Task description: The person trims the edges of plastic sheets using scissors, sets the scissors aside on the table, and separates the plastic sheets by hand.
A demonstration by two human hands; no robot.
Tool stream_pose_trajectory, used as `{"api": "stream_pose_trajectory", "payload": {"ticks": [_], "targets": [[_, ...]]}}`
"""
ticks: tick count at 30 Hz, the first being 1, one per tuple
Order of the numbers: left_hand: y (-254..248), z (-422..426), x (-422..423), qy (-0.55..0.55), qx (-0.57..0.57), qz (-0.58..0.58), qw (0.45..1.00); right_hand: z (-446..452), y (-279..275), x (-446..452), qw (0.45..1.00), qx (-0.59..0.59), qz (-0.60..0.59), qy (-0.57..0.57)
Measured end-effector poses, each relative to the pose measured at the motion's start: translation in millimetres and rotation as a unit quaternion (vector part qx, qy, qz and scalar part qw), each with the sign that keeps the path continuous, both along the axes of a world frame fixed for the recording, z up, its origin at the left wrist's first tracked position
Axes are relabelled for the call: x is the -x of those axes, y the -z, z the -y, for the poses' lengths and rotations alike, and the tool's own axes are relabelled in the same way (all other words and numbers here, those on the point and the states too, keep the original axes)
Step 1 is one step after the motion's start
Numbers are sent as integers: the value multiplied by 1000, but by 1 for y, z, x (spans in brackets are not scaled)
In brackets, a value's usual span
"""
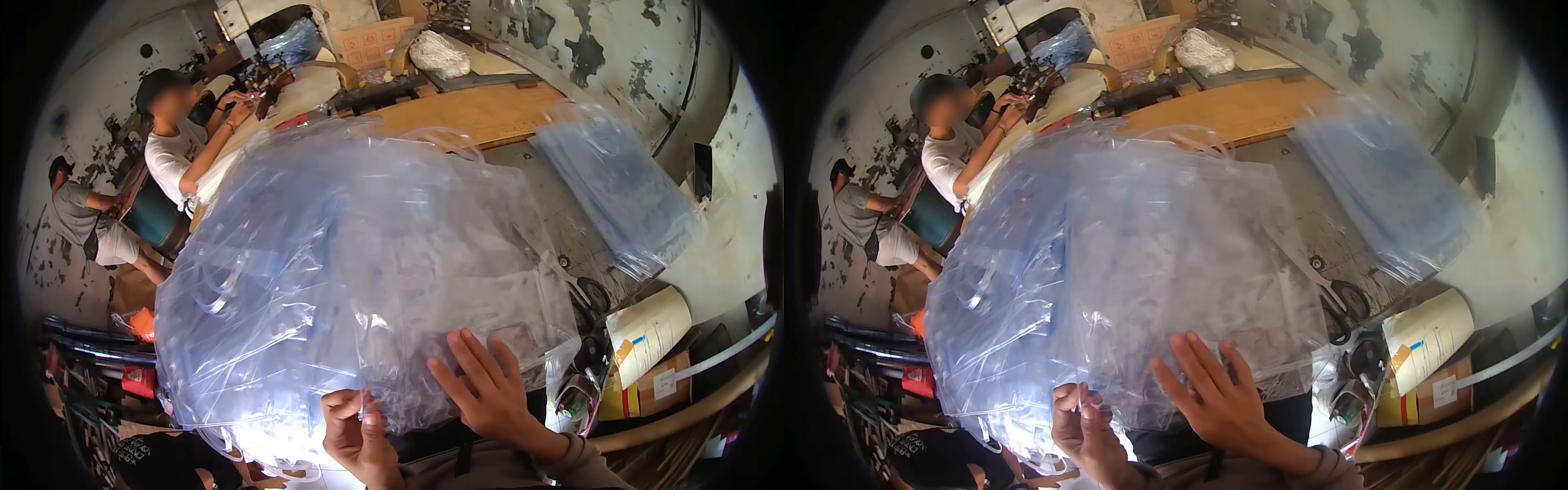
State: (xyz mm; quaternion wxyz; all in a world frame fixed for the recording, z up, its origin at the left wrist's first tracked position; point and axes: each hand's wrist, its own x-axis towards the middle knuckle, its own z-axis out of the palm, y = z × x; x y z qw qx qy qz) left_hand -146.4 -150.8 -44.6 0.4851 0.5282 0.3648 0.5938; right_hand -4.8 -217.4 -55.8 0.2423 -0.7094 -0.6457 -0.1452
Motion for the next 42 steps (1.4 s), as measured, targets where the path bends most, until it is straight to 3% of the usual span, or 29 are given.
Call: {"api": "stream_pose_trajectory", "payload": {"ticks": [1,2,3,6,8,13,15,16,19,23,26,32,33,35,36,38,39,42], "targets": [[0,1,3,5,33,69,997,1,-3,0,1000,-2,2,-4],[-2,4,6,-14,11,-23,1000,3,-6,1,1000,-21,10,3],[-3,7,8,-16,9,-22,1000,5,-9,1,999,-39,18,10],[-2,17,20,-55,-22,309,949,13,-26,-7,999,-28,29,-5],[0,10,26,-216,-55,416,882,19,-40,-11,999,-5,29,-21],[7,1,53,-267,-80,376,884,37,-42,-36,994,13,82,-72],[9,0,58,-271,-85,366,886,47,-41,-49,991,-112,-75,-28],[10,-2,58,-269,-86,363,888,55,-41,-57,991,-110,-71,-28],[12,-4,60,-262,-91,360,891,85,-49,-82,892,-248,-310,215],[14,-7,62,-248,-101,350,897,102,-81,-119,816,-416,-328,231],[16,-10,64,-238,-112,343,902,111,-115,-137,825,-439,-218,281],[19,-13,65,-205,-122,333,912,145,-150,-216,848,-472,-15,240],[20,-13,66,-203,-125,330,913,155,-145,-240,857,-468,15,214],[19,-16,66,-197,-132,326,915,162,-134,-266,888,-360,42,283],[20,-17,66,-192,-136,326,916,167,-125,-281,887,-362,44,282],[22,-16,67,-179,-147,327,916,165,-102,-308,961,-199,-55,185],[22,-16,66,-173,-156,326,916,154,-88,-315,962,-191,-146,131],[26,-15,64,-132,-196,330,914,147,-54,-332,973,54,-141,177]]}}
